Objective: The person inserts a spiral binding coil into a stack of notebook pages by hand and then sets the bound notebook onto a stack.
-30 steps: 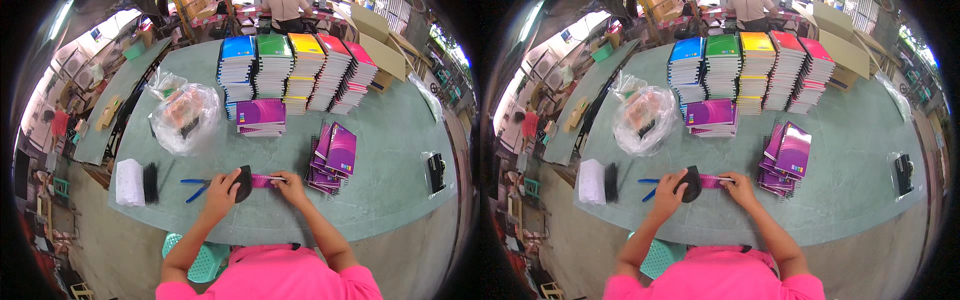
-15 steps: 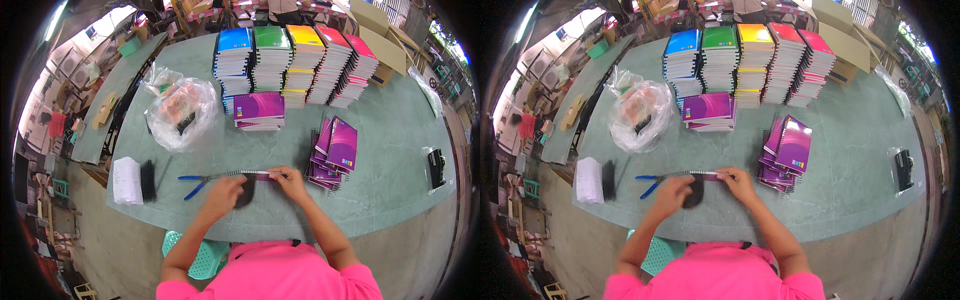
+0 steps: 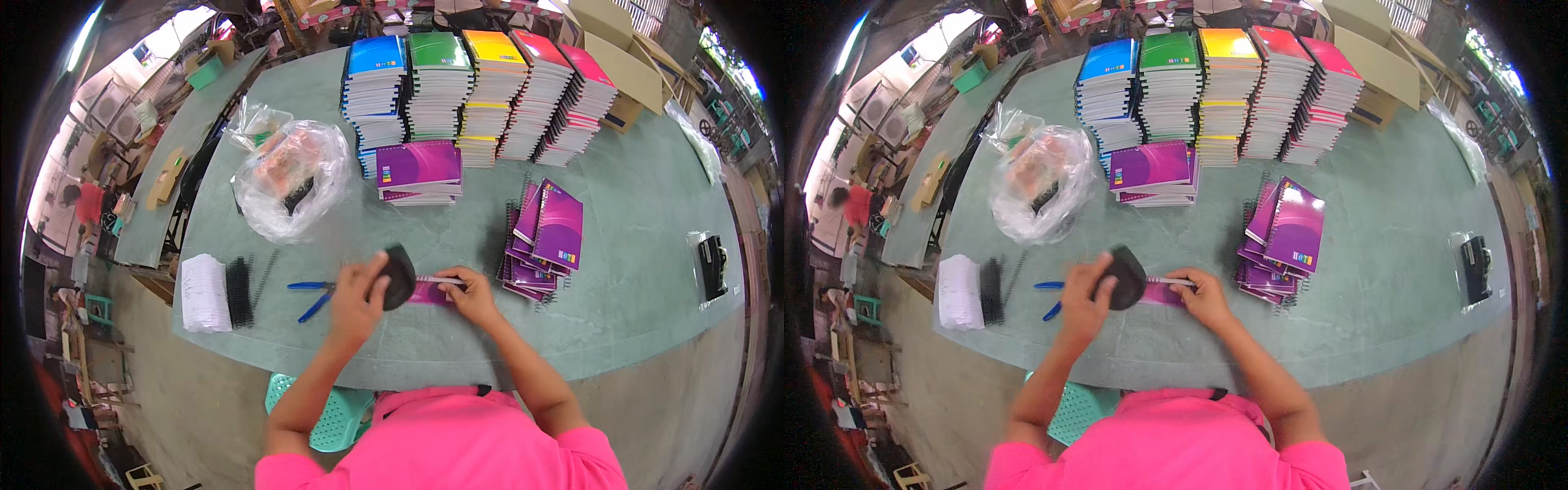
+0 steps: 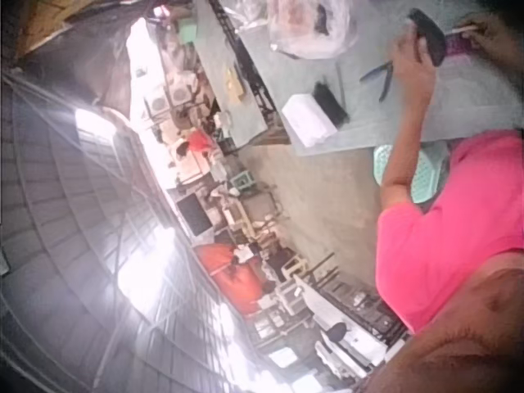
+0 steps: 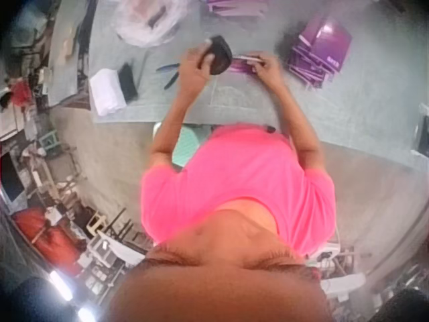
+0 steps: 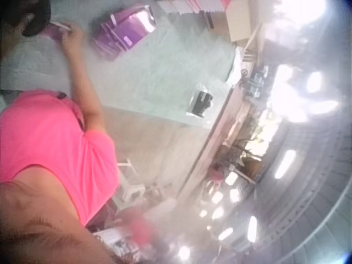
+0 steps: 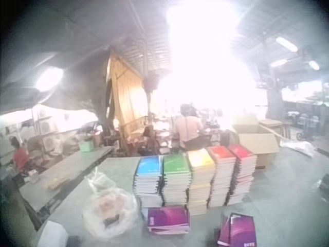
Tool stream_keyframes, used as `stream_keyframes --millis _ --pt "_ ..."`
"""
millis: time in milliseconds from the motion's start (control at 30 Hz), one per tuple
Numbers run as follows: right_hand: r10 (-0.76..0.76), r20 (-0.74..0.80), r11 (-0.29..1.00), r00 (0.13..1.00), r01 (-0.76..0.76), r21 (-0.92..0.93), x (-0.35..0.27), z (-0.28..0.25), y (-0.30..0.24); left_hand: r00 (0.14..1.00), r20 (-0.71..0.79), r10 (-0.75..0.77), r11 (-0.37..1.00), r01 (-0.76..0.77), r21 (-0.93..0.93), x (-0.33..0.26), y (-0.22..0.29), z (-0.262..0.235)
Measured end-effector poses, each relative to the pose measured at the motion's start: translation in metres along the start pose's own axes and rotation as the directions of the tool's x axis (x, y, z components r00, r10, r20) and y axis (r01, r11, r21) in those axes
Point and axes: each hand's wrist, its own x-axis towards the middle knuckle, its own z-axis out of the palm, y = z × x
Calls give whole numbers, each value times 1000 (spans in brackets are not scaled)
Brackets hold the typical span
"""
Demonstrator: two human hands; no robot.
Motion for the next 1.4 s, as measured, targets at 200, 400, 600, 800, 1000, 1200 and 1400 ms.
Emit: stream_keyframes --millis 200,400,600,800,1000,1200,1400 --pt "-238 -96 969 967 229 -96 -1 -3 13 995 -32 100 995 -99 11 9 12 -11" --pt "-225 -32 963 974 217 -162 13 -11 5 968 -245 64 991 -90 -96 19 14 -31" --pt "-245 -31 961 969 238 -144 9 -6 2 989 146 -33 993 49 -107 0 3 -1" --pt "-607 149 440 781 487 -754 16 11 -15 784 611 -109 986 161 -31 -30 -14 25" --pt "-511 172 346 842 385 -855 16 21 -15 805 590 -62 979 163 -121 -33 -17 28" --pt "-632 164 373 757 483 -792 22 22 -16 786 608 -111 972 212 -97 -33 -15 22" --pt "-559 191 374 807 452 -810 24 19 -6 945 312 -96 989 127 -80 -5 0 -5"
